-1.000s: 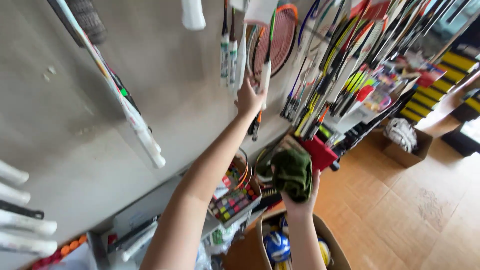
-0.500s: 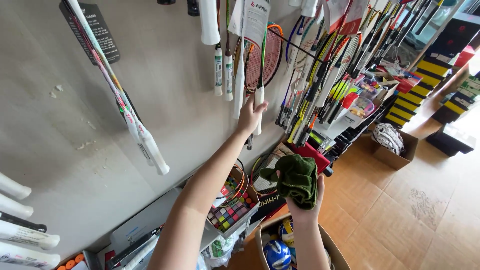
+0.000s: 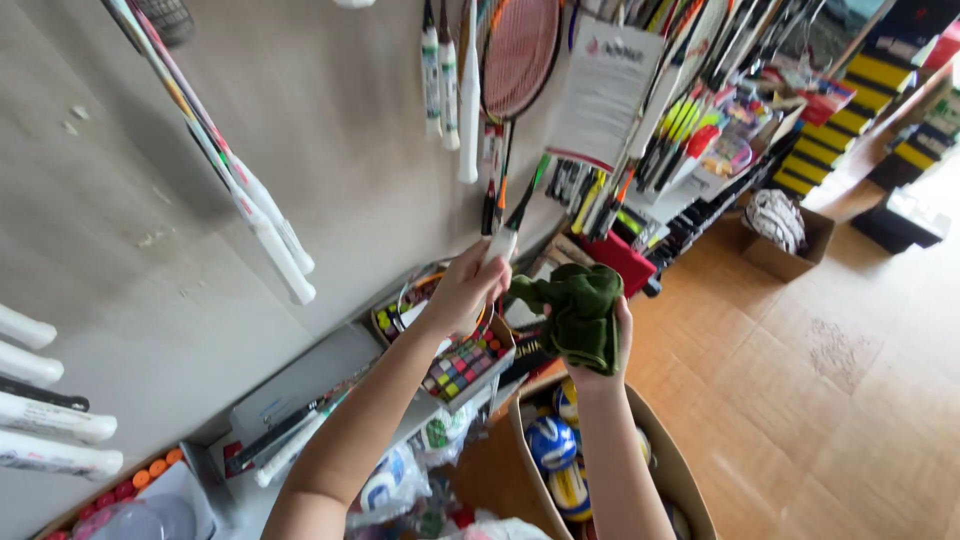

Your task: The person wipes down a badminton racket and a floor fan with a cloth before plugging the fan into a wall outlet. They then continue wiping down several more badminton rackets one at a time with the cloth.

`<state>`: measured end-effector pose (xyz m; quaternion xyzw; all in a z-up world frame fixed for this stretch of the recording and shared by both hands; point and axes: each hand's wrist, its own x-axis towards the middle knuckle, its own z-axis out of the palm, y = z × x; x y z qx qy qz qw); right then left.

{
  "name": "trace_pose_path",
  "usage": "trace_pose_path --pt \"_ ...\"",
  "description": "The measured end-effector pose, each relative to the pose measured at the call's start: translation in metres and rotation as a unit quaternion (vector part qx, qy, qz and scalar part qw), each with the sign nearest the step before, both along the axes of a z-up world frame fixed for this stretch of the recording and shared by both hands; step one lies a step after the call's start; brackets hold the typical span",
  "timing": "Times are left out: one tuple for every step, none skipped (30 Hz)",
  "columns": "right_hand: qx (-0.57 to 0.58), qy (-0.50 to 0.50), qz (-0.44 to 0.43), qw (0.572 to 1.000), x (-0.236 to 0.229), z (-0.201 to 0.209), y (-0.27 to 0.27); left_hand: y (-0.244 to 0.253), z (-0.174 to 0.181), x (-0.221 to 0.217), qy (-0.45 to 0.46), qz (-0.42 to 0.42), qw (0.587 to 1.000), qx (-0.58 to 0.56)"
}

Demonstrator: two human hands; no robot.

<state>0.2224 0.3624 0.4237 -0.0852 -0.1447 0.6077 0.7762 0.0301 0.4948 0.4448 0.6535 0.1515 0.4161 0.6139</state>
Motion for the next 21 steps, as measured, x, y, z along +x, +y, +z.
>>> trace_pose_path --pt "-0.04 -0.018 -0.006 0.999 -0.002 -0.004 -0.004 -0.021 -0.013 -0.01 0.013 -0.01 0.999 -0.04" --pt "-0.079 -0.035 -0.012 0.996 -0.003 -0.008 -0.008 -0.04 -0.026 -0.018 0.026 -0.021 0.996 -0.08" --pt "-0.095 -0.027 -0.002 0.995 -0.004 -0.012 -0.011 -0.056 -0.038 -0.025 0.043 -0.007 0.996 -0.083" --pt "-0.11 -0.019 0.008 0.994 -0.006 -0.015 -0.014 -0.07 -0.05 -0.03 0.059 0.006 0.994 -0.087" --pt "-0.123 -0.012 0.019 0.992 -0.008 -0.018 -0.016 -0.078 -0.06 -0.035 0.074 0.02 0.993 -0.087" --pt "-0.136 -0.013 0.024 0.99 -0.01 -0.021 -0.02 -0.084 -0.069 -0.04 0.106 0.071 0.99 -0.06" --pt "-0.148 -0.014 0.031 0.988 -0.013 -0.024 -0.021 -0.087 -0.076 -0.048 0.139 0.122 0.982 -0.031" --pt "-0.159 -0.015 0.038 0.986 -0.016 -0.027 -0.023 -0.09 -0.081 -0.055 0.171 0.173 0.97 -0.001" --pt "-0.182 -0.018 0.046 0.982 -0.02 -0.03 -0.024 -0.092 -0.084 -0.066 0.162 0.214 0.963 0.035" --pt "-0.204 -0.022 0.055 0.977 -0.024 -0.033 -0.026 -0.096 -0.085 -0.077 0.154 0.254 0.952 0.072" --pt "-0.225 -0.027 0.065 0.972 -0.027 -0.035 -0.026 -0.099 -0.084 -0.087 0.145 0.295 0.938 0.109" --pt "-0.215 -0.035 0.09 0.972 -0.031 -0.037 -0.026 -0.1 -0.08 -0.096 0.153 0.317 0.929 0.117" --pt "-0.207 -0.043 0.114 0.971 -0.037 -0.042 -0.026 -0.1 -0.078 -0.106 0.163 0.338 0.919 0.124" --pt "-0.198 -0.05 0.139 0.969 -0.044 -0.047 -0.025 -0.102 -0.075 -0.113 0.173 0.359 0.908 0.131" --pt "-0.178 -0.083 0.138 0.971 -0.05 -0.051 -0.023 -0.104 -0.07 -0.119 0.2 0.39 0.884 0.166" --pt "-0.158 -0.116 0.138 0.971 -0.058 -0.055 -0.02 -0.108 -0.066 -0.125 0.228 0.419 0.856 0.2" --pt "-0.14 -0.148 0.138 0.969 -0.067 -0.06 -0.019 -0.113 -0.063 -0.131 0.255 0.444 0.827 0.232" --pt "-0.164 -0.109 0.14 0.97 -0.077 -0.065 -0.016 -0.118 -0.062 -0.133 0.266 0.441 0.827 0.228" --pt "-0.189 -0.069 0.141 0.969 -0.086 -0.068 -0.012 -0.123 -0.061 -0.133 0.276 0.437 0.827 0.223" --pt "-0.213 -0.03 0.142 0.966 -0.096 -0.07 -0.009 -0.128 -0.061 -0.133 0.286 0.433 0.826 0.219" --pt "-0.198 -0.03 0.154 0.968 -0.105 -0.071 -0.006 -0.133 -0.062 -0.133 0.302 0.424 0.825 0.221"
